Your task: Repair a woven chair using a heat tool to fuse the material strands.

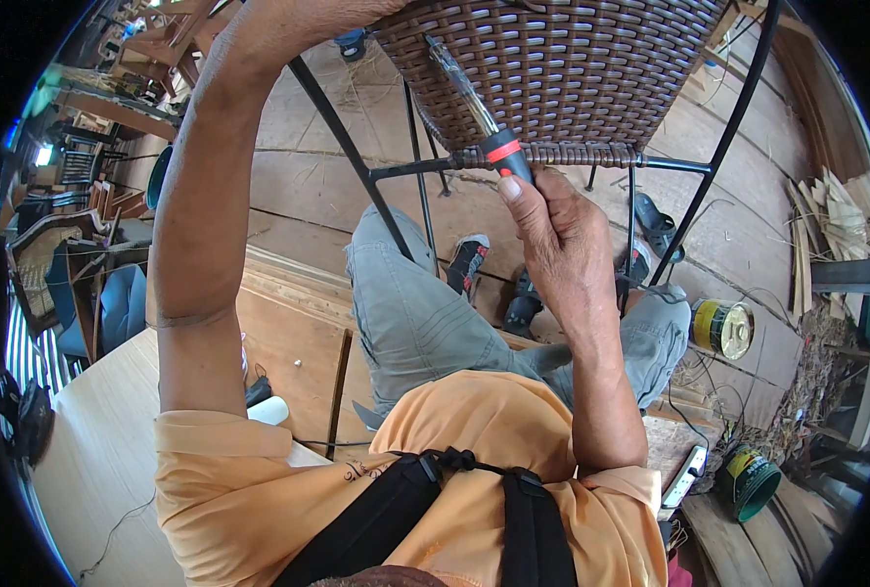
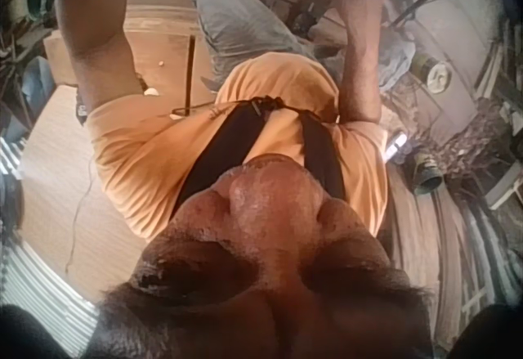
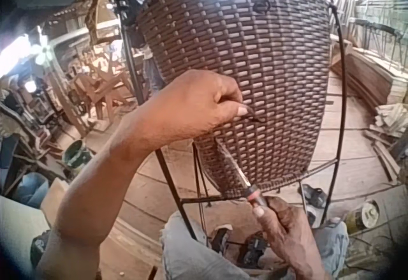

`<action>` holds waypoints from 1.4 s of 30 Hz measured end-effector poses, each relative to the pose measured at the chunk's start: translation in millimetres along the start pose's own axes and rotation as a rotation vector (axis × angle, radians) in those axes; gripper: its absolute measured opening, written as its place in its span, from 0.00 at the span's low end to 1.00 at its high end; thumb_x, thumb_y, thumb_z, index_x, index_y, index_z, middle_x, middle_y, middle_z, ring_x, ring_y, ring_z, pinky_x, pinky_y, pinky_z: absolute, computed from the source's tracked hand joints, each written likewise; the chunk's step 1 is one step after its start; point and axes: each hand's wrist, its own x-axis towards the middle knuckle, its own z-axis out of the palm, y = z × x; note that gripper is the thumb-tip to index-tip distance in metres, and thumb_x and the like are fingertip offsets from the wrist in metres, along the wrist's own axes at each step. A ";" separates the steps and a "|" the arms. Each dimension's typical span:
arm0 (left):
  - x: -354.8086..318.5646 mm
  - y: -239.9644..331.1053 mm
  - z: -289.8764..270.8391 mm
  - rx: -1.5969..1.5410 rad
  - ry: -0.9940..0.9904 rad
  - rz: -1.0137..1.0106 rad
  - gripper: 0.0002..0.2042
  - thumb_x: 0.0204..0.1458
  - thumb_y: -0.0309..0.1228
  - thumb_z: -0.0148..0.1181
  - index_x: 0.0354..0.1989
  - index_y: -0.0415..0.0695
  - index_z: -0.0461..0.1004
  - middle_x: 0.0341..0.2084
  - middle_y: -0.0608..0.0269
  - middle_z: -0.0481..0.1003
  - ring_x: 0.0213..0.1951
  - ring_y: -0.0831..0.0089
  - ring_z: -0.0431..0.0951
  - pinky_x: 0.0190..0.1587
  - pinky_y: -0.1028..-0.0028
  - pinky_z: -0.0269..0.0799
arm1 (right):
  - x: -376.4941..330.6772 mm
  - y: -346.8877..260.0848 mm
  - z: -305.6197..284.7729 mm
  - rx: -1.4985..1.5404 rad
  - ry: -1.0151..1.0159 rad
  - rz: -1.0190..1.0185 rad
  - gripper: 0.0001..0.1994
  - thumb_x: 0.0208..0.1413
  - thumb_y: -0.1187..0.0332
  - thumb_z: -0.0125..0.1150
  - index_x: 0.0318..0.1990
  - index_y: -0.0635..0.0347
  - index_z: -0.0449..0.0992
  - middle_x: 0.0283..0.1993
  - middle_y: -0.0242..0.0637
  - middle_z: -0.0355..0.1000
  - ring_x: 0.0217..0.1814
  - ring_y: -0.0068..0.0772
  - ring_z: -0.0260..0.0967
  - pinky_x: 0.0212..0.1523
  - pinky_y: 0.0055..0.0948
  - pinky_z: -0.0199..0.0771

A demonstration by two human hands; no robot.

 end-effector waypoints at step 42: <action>-39.4 -43.0 61.6 0.710 0.503 -0.033 0.19 0.41 0.43 0.68 0.35 0.45 0.70 0.31 0.65 0.73 0.30 0.65 0.74 0.31 0.68 0.69 | 1.4 44.1 -31.6 0.159 0.080 0.067 0.14 0.61 0.60 0.53 0.41 0.64 0.68 0.21 0.27 0.60 0.21 0.15 0.54 0.21 0.19 0.56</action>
